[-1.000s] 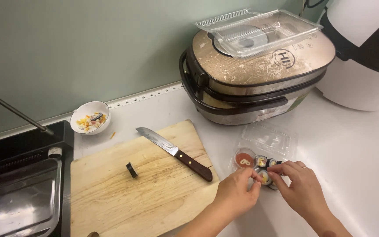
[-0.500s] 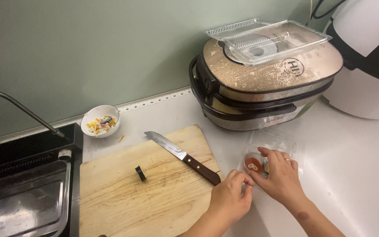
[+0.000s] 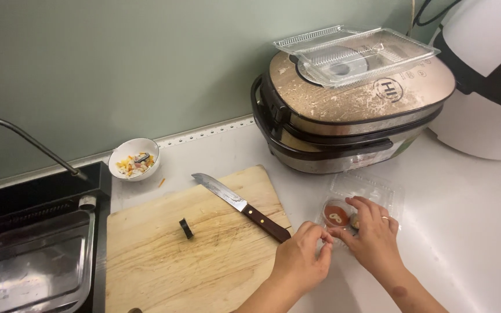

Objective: Cutting sushi rolls on a wooden board and arranging them into plastic takeout containers.

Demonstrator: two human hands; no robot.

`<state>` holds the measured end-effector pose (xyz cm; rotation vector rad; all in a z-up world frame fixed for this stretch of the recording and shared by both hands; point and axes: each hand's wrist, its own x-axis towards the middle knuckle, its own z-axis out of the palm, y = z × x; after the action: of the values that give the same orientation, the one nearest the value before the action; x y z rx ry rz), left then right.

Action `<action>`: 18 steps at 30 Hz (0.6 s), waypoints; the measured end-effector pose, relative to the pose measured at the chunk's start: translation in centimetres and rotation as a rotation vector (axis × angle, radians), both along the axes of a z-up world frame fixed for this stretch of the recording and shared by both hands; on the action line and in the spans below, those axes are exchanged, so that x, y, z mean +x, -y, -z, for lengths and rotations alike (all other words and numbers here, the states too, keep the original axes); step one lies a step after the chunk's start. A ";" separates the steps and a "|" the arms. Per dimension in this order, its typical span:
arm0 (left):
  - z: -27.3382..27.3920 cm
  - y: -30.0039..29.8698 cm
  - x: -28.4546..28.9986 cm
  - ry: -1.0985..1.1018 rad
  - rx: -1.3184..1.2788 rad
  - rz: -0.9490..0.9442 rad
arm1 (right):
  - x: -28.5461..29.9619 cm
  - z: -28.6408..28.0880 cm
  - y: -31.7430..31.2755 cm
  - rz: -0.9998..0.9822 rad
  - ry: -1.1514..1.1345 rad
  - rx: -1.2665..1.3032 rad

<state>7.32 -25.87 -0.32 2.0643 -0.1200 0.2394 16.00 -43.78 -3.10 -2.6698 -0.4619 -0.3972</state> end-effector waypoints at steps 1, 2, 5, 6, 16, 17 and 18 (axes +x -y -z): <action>-1.4 -0.9 -0.3 0.001 -0.001 -0.011 | 0.2 -0.8 0.0 -0.011 0.001 -0.001; -2.9 -1.8 -0.7 -0.061 -0.009 -0.029 | 0.5 -1.5 -0.1 0.001 -0.014 0.002; -4.7 -5.9 -1.4 -0.149 -0.011 -0.130 | 1.3 -3.4 -1.5 -0.043 0.007 0.043; -5.0 -7.6 -1.7 -0.175 -0.007 -0.189 | 1.5 -3.9 -2.4 -0.073 0.042 0.078; -0.1 -24.9 -7.1 -0.031 -0.010 -0.699 | -3.7 -6.7 -23.3 -0.699 -0.132 0.074; 0.5 -25.2 -7.5 -0.059 0.011 -0.695 | -4.2 -6.3 -24.8 -0.758 -0.154 0.066; 1.1 -25.5 -7.9 -0.086 0.032 -0.692 | -4.6 -5.9 -26.2 -0.817 -0.176 0.059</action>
<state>-0.59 -0.39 -1.45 2.0782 0.6563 0.5679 11.45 -17.56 2.78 -2.1803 -1.3643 0.0706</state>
